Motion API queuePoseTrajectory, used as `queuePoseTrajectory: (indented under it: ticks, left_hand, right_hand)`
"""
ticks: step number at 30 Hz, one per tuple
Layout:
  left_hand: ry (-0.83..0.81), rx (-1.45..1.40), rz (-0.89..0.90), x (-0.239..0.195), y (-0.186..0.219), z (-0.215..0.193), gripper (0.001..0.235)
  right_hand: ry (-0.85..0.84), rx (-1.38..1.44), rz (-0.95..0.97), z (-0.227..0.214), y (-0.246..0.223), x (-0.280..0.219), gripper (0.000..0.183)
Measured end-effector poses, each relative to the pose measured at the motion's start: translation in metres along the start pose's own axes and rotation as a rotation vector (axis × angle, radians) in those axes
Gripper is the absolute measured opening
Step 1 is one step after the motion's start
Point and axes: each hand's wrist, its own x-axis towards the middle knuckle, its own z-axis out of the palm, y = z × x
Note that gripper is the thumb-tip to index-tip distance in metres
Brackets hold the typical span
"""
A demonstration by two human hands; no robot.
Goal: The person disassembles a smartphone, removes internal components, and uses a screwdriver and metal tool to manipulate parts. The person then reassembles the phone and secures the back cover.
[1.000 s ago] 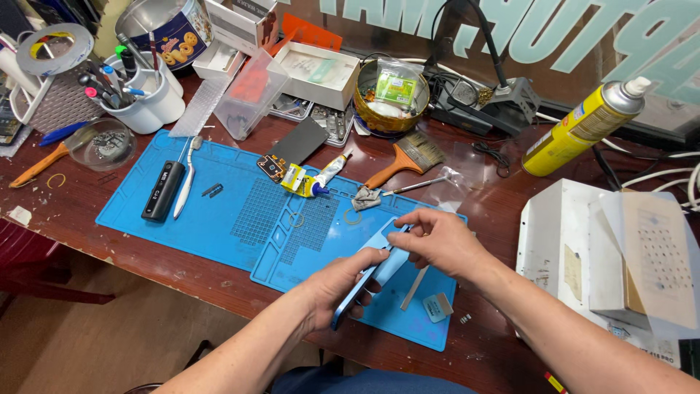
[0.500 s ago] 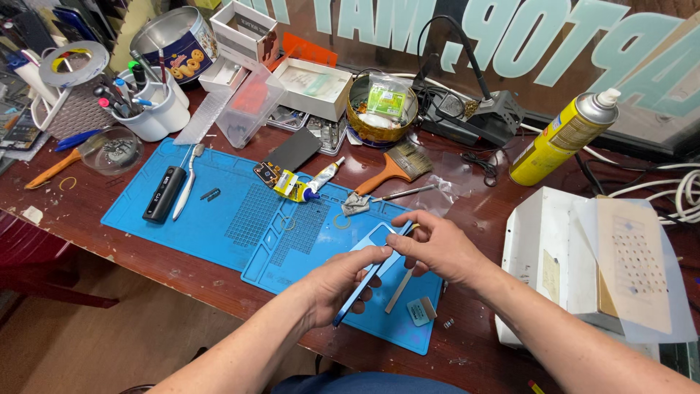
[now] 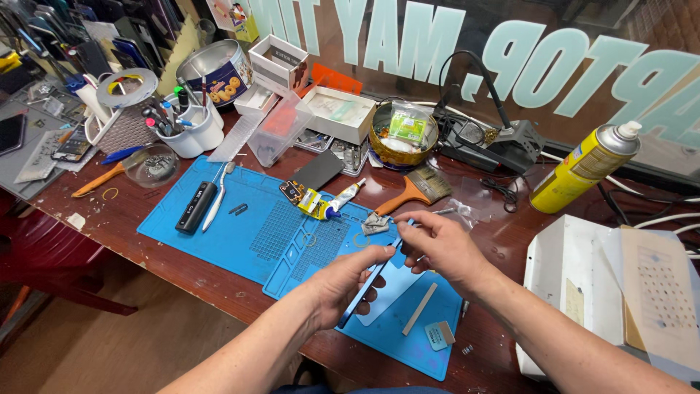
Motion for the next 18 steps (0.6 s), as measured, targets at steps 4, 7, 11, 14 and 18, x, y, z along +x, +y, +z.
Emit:
queuePoseTrajectory:
  ticks: [4, 7, 11, 14, 18]
  left_hand:
    - [-0.002, 0.020, -0.032, 0.001, 0.003, -0.025, 0.050]
    - [-0.021, -0.044, -0.047, 0.002, 0.007, -0.053, 0.051]
    - [0.003, -0.113, -0.081, 0.003, 0.023, -0.102, 0.058]
    - [0.047, -0.140, -0.088, 0.001, 0.043, -0.149, 0.063]
    - [0.002, -0.095, -0.077, 0.007, 0.064, -0.212, 0.064]
  right_hand:
    - [0.032, 0.136, 0.010, 0.012, 0.003, 0.013, 0.039]
    - [0.207, 0.076, 0.087, 0.025, 0.005, 0.029, 0.034]
    - [0.198, -0.058, 0.245, 0.057, 0.003, 0.056, 0.032]
    - [0.143, -0.165, 0.357, 0.102, -0.001, 0.076, 0.032]
    - [0.047, -0.275, 0.379, 0.167, 0.003, 0.101, 0.033]
